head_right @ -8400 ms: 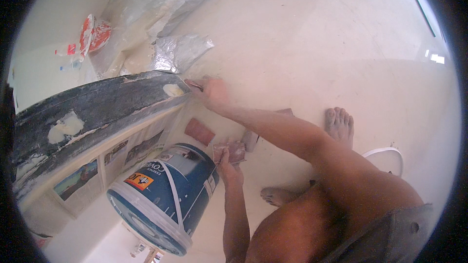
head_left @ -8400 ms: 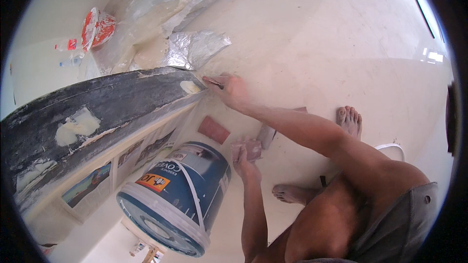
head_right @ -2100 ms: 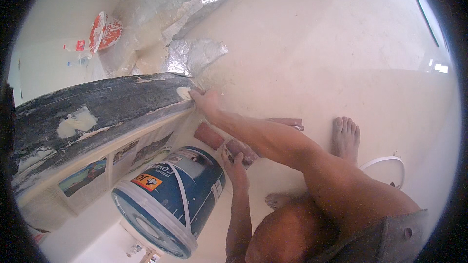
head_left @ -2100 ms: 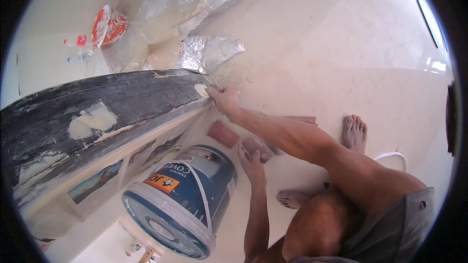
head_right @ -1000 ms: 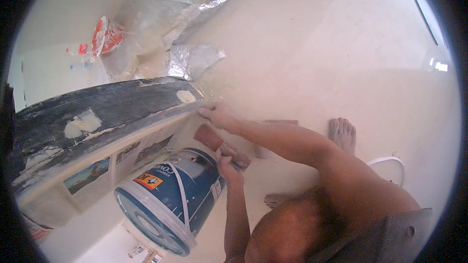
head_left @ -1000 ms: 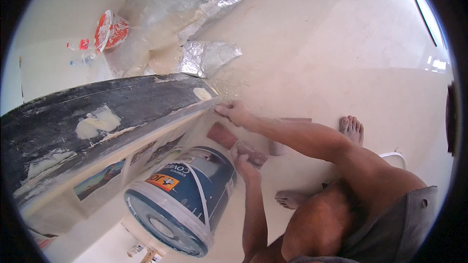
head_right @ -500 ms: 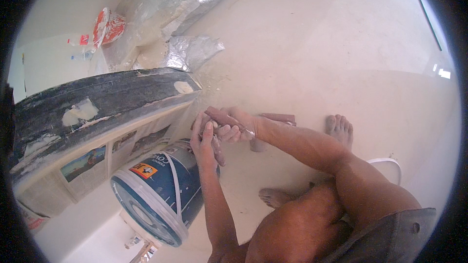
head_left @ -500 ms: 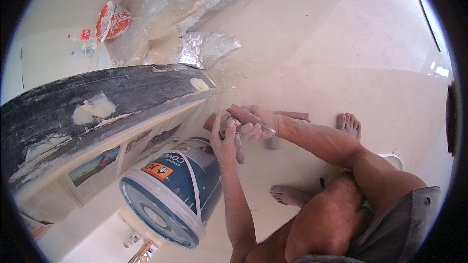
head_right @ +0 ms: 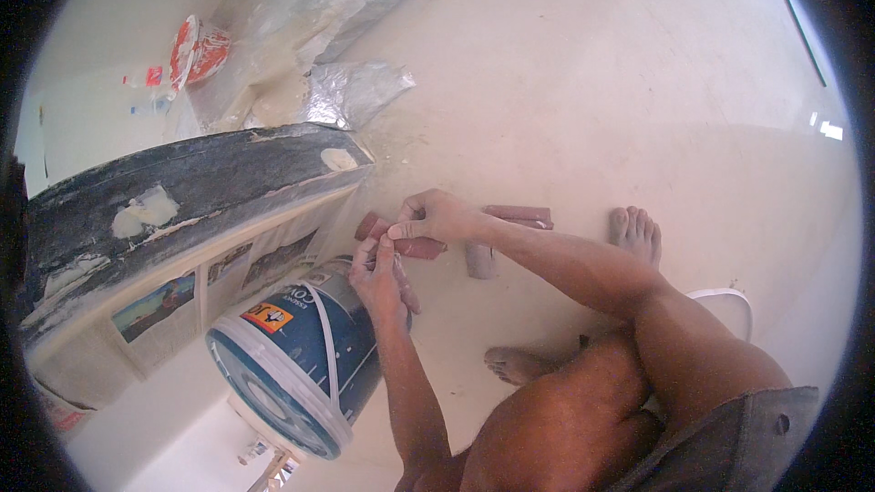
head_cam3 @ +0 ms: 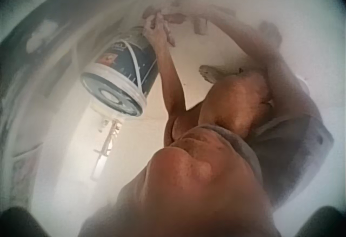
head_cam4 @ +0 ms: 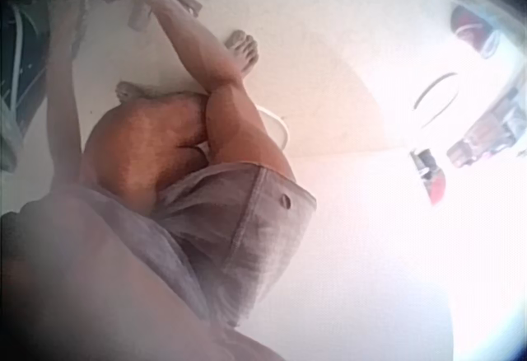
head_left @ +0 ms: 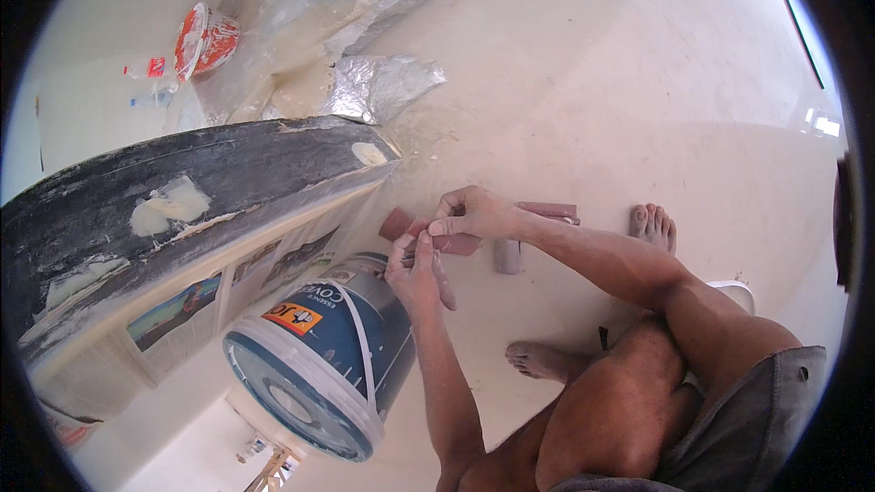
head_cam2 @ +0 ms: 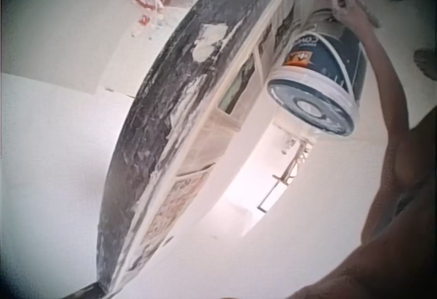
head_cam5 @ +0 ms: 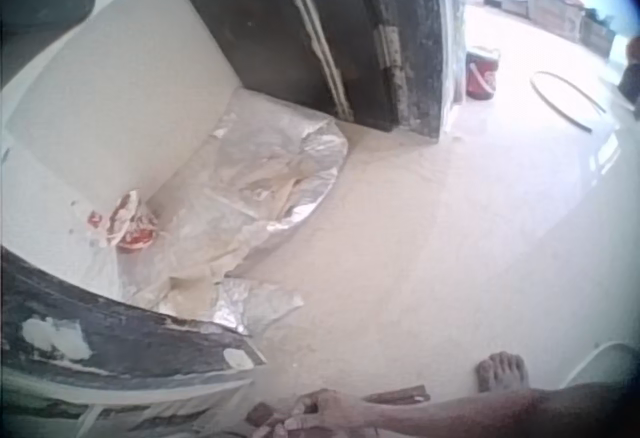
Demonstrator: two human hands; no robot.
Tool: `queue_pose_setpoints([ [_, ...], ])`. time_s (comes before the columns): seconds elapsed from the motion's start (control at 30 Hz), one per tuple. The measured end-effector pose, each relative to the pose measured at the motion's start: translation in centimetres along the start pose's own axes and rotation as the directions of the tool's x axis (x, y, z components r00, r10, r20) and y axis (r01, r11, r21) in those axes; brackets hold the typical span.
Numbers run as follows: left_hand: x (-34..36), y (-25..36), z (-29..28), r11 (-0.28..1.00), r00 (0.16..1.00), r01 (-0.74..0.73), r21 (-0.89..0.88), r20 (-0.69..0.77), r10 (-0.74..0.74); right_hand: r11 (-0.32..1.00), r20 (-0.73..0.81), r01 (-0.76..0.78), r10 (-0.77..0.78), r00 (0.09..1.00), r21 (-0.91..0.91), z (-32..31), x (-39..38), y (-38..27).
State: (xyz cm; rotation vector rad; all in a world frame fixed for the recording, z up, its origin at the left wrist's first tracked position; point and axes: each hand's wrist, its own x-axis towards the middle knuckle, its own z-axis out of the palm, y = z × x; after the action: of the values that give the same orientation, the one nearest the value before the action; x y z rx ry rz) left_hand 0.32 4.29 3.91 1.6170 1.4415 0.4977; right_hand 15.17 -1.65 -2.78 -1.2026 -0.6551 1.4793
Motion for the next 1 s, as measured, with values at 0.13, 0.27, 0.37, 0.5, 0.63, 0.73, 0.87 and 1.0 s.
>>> queue_pose_setpoints([
  [0.13,-0.9,1.8,0.5,0.949,0.965,0.261,-0.179,0.066,-0.253,0.982,-0.074,-0.035,0.049,0.996,0.185,0.0,0.6,1.4],
  [0.27,-1.1,0.9,0.8,0.941,0.974,0.226,-0.253,0.059,-0.218,0.966,-0.069,-0.002,0.021,0.997,0.259,-0.3,0.9,1.7],
  [0.37,-0.8,0.1,0.7,0.917,0.977,0.210,-0.340,0.025,-0.214,0.947,-0.003,0.008,-0.008,1.000,0.321,-0.3,1.2,1.8],
  [0.5,-0.4,0.1,0.0,0.901,0.967,0.249,-0.356,0.044,-0.250,0.958,0.154,-0.005,-0.041,0.987,0.285,-1.1,1.8,0.9],
  [0.63,-0.4,0.1,-0.2,0.954,0.983,0.181,-0.239,0.013,-0.184,0.946,0.178,-0.036,-0.024,0.984,0.323,-0.9,1.3,-0.9],
  [0.73,-0.6,0.6,-0.3,0.986,0.992,0.124,-0.111,0.014,-0.123,0.949,0.086,0.088,-0.119,0.989,0.304,0.0,1.4,0.3],
  [0.87,-0.8,0.6,0.1,0.950,0.981,0.184,-0.251,-0.006,-0.192,0.964,0.048,-0.036,0.024,0.999,0.264,1.1,1.0,0.6],
  [1.0,-0.7,-1.0,1.4,0.878,0.970,0.180,-0.444,-0.068,-0.234,0.916,0.022,-0.152,0.156,0.988,0.371,3.2,-1.4,-1.9],
])
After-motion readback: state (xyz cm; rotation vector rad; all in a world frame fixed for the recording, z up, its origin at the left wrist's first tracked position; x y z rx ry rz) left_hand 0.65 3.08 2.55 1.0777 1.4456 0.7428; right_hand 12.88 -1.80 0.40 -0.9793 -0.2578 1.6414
